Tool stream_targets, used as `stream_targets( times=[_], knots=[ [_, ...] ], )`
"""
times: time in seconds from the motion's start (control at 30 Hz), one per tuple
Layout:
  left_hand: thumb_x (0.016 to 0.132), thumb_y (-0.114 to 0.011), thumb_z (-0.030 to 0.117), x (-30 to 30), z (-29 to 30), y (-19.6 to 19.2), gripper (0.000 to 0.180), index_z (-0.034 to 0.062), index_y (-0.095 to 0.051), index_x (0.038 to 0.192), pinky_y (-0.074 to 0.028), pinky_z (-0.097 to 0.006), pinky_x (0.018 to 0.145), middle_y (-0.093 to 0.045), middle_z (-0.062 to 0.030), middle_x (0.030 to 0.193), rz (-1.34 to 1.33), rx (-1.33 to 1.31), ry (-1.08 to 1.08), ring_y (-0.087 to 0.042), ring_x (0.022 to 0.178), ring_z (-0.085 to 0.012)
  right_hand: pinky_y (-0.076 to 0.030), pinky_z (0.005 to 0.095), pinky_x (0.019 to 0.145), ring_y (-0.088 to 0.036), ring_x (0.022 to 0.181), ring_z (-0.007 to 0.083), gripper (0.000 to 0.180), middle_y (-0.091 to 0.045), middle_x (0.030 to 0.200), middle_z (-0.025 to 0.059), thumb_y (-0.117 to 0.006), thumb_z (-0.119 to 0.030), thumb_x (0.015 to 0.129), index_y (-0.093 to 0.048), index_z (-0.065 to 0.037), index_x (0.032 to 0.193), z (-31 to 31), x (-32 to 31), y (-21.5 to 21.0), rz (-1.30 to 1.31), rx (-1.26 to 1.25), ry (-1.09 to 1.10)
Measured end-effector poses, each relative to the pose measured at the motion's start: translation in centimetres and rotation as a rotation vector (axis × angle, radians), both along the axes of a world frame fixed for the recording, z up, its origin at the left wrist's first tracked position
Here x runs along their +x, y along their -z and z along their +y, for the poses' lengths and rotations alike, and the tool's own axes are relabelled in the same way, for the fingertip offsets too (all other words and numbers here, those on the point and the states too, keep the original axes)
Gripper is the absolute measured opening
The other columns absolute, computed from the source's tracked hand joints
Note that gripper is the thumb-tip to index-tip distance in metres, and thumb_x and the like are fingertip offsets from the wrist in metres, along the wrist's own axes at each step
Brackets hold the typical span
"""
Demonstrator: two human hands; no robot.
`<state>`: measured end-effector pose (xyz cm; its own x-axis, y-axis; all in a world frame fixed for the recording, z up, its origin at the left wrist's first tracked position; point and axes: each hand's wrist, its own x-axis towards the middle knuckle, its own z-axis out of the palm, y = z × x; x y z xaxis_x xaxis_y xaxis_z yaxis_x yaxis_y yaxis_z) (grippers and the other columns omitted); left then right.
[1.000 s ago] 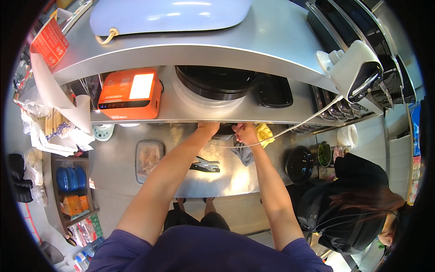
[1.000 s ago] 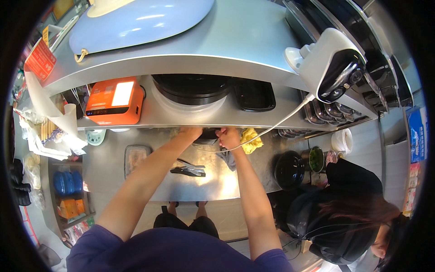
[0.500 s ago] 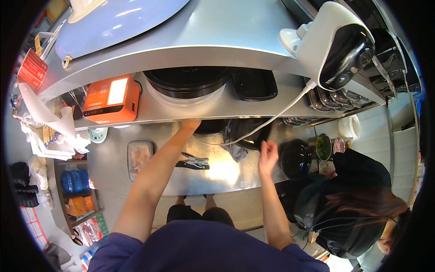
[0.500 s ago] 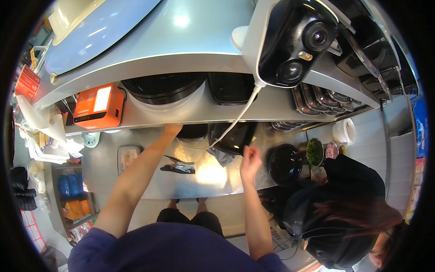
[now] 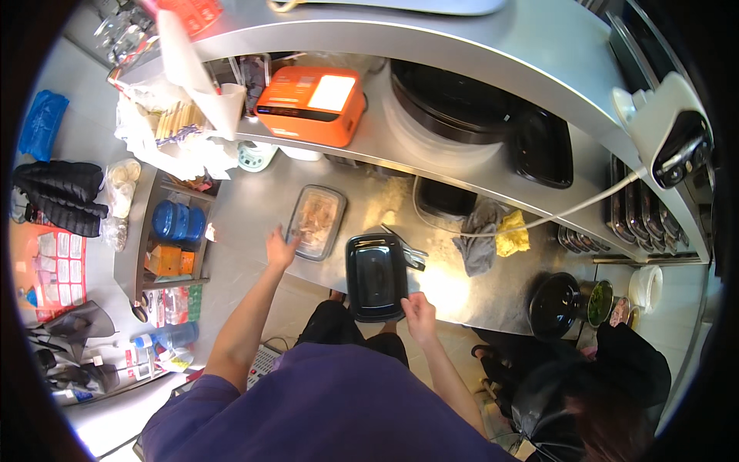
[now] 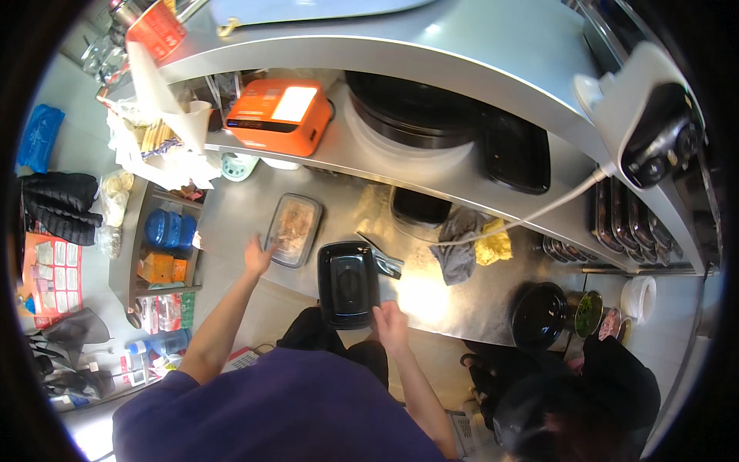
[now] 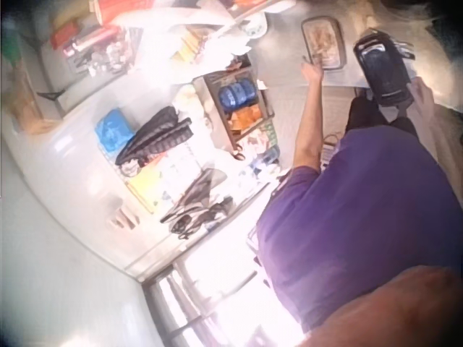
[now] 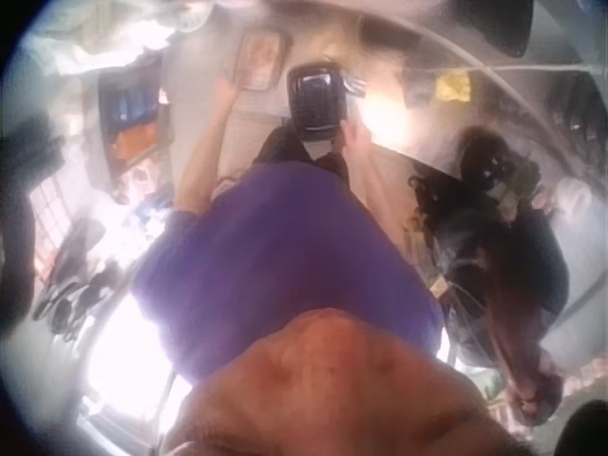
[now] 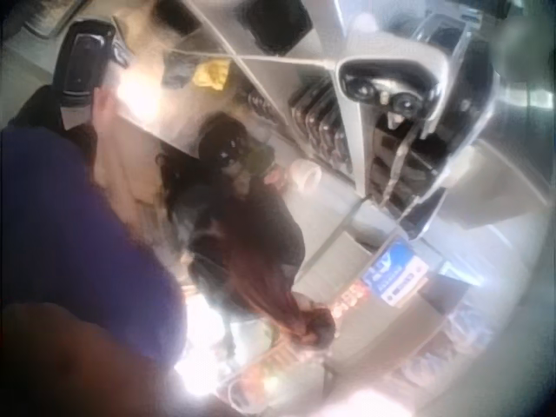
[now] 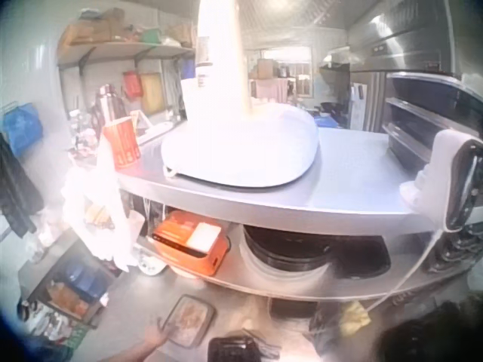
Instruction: The person assembles a food order by selecting various ingredients from a refrigerated display case and placing them into a black container. They then seal the container, place it into a plastic bag, and attach a receipt to the bag.
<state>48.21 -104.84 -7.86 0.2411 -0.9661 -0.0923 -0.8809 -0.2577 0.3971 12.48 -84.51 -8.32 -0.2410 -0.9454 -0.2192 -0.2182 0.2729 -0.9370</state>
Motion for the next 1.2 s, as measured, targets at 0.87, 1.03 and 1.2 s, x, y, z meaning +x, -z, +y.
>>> stream_targets(
  times=[0.87,1.03,1.2],
  knots=[
    [0.087,-0.065,0.015,23.2,-1.4,-8.5,0.021,0.0075,-0.058,0.105,-0.056,-0.035,0.085,-0.065,-0.0046,0.097,1.65,0.76,0.293,-0.067,0.093,-0.0196,-0.048,0.0314,0.089,-0.064,0.096,0.02,0.045,-0.068,0.107,0.0099,-0.078,-0.029,0.084,-0.064,0.0,0.116,-26.1,25.5,-13.9,-0.071,0.101,-0.415],
    [0.099,-0.047,0.044,17.7,-2.3,-9.4,0.058,0.0068,-0.047,0.143,-0.05,-0.048,0.101,-0.058,-0.0165,0.134,2.352,0.919,-0.15,-0.058,0.122,-0.0333,-0.046,0.0269,0.088,-0.059,0.097,0.0113,0.041,-0.066,0.105,0.0036,-0.077,-0.02,0.086,-0.062,-0.001,0.119,-29.9,29.1,-17.0,-0.375,0.12,-0.562],
    [0.099,-0.047,0.044,16.1,-2.6,-8.7,0.058,0.0064,-0.047,0.143,-0.05,-0.048,0.101,-0.059,-0.0166,0.133,2.401,1.004,-0.098,-0.059,0.121,-0.0333,-0.046,0.0264,0.088,-0.059,0.094,0.0122,0.041,-0.067,0.104,0.0028,-0.079,-0.015,0.082,-0.064,-0.004,0.119,-32.2,30.3,-17.6,-0.26,0.057,-0.789]
  ],
)
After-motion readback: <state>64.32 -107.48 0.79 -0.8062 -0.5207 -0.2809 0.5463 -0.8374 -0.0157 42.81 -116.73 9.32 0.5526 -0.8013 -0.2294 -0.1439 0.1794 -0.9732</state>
